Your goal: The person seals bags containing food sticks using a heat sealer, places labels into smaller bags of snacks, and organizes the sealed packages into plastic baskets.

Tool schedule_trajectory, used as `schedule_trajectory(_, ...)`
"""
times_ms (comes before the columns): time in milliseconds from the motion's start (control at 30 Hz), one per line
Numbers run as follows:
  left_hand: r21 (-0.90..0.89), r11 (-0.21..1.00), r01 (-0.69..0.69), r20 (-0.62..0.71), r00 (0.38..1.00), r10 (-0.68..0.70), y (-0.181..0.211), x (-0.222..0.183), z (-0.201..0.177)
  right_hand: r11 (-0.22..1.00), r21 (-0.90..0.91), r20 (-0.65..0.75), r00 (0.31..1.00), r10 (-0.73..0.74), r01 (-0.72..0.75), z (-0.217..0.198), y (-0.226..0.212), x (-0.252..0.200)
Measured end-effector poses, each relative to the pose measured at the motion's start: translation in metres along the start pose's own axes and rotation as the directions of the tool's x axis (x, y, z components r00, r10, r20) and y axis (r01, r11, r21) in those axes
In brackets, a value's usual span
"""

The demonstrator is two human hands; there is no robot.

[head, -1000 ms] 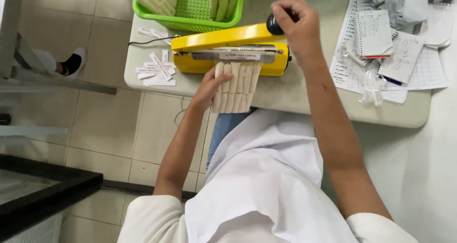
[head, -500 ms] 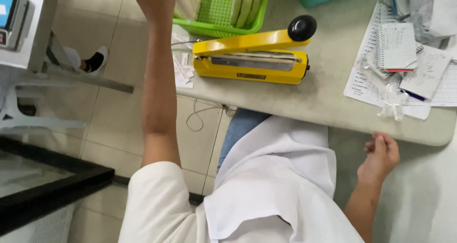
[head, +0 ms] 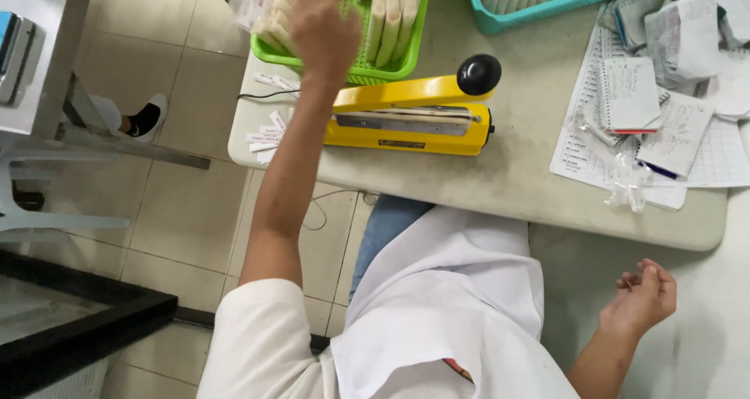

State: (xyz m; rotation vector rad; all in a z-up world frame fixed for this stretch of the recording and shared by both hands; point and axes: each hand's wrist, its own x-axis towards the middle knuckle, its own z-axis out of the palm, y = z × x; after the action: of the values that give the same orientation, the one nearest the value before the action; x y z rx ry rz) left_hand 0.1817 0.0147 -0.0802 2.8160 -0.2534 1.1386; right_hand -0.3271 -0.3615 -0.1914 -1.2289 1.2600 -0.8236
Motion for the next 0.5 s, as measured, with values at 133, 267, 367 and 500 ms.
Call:
schedule_trajectory(133,-0.257,0.964,0.068,0.448,0.892,0.056,0.041,-0.007,0.062,1.0,-0.014,0.045,0.999,0.022,-0.022,0.015,-0.004,-0.012)
schedule_trajectory(267,-0.304,0.943,0.137,0.402,0.916,-0.004,0.054,-0.006,0.077,1.0,0.003,0.044,0.999,-0.003,0.003,0.014,0.012,-0.013)
schedule_trajectory(367,-0.266,0.964,-0.024,0.165,0.984,0.07,0.05,-0.006,0.082,1.0,-0.009,0.031,0.999,0.006,-0.006,0.013,0.018,-0.016)
schedule_trajectory(500,-0.391,0.919,-0.054,-0.168,0.986,-0.013,0.052,0.049,0.029,0.998,-0.01,0.059,0.997,-0.058,0.059,0.04,0.01,-0.006)
